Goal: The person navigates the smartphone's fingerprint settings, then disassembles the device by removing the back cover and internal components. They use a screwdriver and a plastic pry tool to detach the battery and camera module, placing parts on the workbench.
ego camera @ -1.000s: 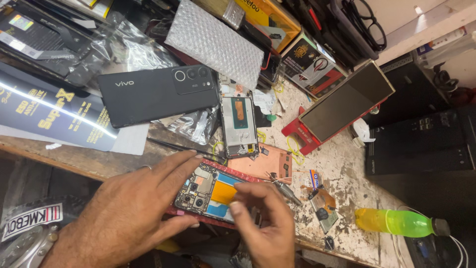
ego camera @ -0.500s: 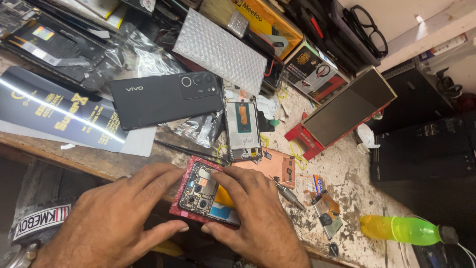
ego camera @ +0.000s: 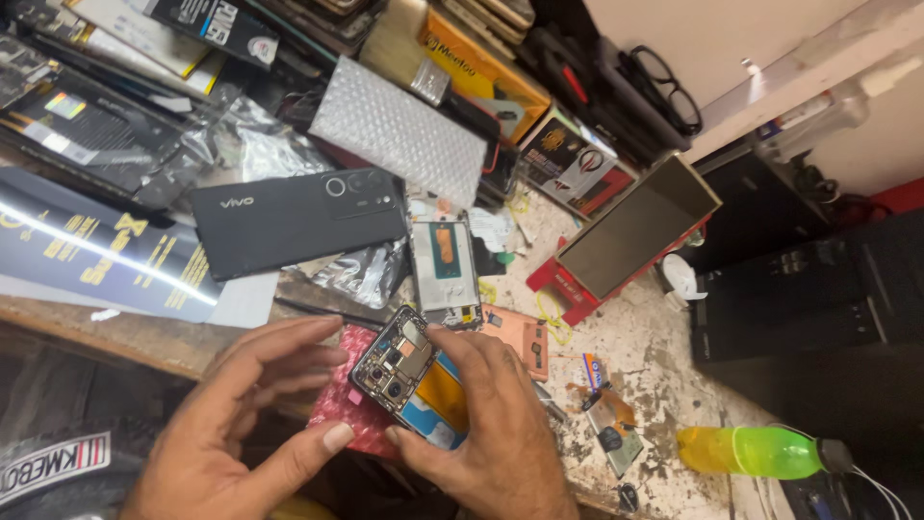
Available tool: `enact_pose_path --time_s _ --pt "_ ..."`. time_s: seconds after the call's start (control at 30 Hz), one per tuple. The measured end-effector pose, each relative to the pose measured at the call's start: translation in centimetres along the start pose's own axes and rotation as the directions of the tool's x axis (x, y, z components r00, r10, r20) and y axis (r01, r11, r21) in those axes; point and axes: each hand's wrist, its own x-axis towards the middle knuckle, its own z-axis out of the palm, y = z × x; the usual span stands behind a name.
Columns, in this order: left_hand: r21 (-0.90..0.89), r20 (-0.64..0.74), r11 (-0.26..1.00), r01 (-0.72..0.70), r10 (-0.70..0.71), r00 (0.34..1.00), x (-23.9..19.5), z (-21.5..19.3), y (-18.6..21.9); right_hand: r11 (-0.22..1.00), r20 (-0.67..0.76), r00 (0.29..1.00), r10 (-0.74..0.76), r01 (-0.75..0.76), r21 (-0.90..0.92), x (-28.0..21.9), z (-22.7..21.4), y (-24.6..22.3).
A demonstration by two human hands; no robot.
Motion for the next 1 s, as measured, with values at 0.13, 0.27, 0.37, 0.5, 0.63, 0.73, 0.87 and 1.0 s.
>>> enact_pose_path --time_s 0.13,0.27,0.37,0.5,0.63,0.73,0.87,1.0 --pt "-0.239 -0.105 0.969 -0.057 0.032 0.994 -0.1 2.5 -2.0 0.999 -0.124 0.992 0.036 -0.034 0.019 -0.1 -0.2 -0.5" --pt "-0.481 0.001 0.860 0.169 -0.193 0.981 -0.1 4.1 -3.7 0.996 -0.261 0.962 0.080 -0.070 0.047 -0.7 -0.1 -1.1" --pt "-0.501 0.095 0.795 0.341 -0.341 0.935 0.2 5.1 -4.5 0.996 -0.304 0.949 0.083 -0.077 0.034 -0.9 0.5 -1.4" --pt "-0.487 0.139 0.816 0.313 -0.281 0.950 0.5 5.1 -5.3 0.995 -0.358 0.932 -0.051 0.017 -0.097 -0.7 1.5 -1.4" --pt "-0.460 0.150 0.824 0.330 -0.294 0.944 0.4 4.0 -5.6 0.995 -0.273 0.958 -0.088 0.070 -0.077 -1.1 0.6 -1.3" --pt "-0.447 0.188 0.812 0.375 -0.325 0.927 0.7 2.9 -5.6 0.997 -0.258 0.963 -0.075 0.075 -0.008 -1.2 -0.9 -1.1" --pt "-0.305 0.183 0.847 0.435 -0.396 0.900 0.7 2.4 -5.3 0.995 -0.309 0.949 -0.066 0.085 0.048 -0.5 -1.8 -0.9" --pt "-0.297 0.300 0.897 0.327 -0.237 0.924 0.7 2.0 -4.6 0.992 -0.321 0.943 -0.086 0.111 0.059 -0.1 -1.9 -1.0"
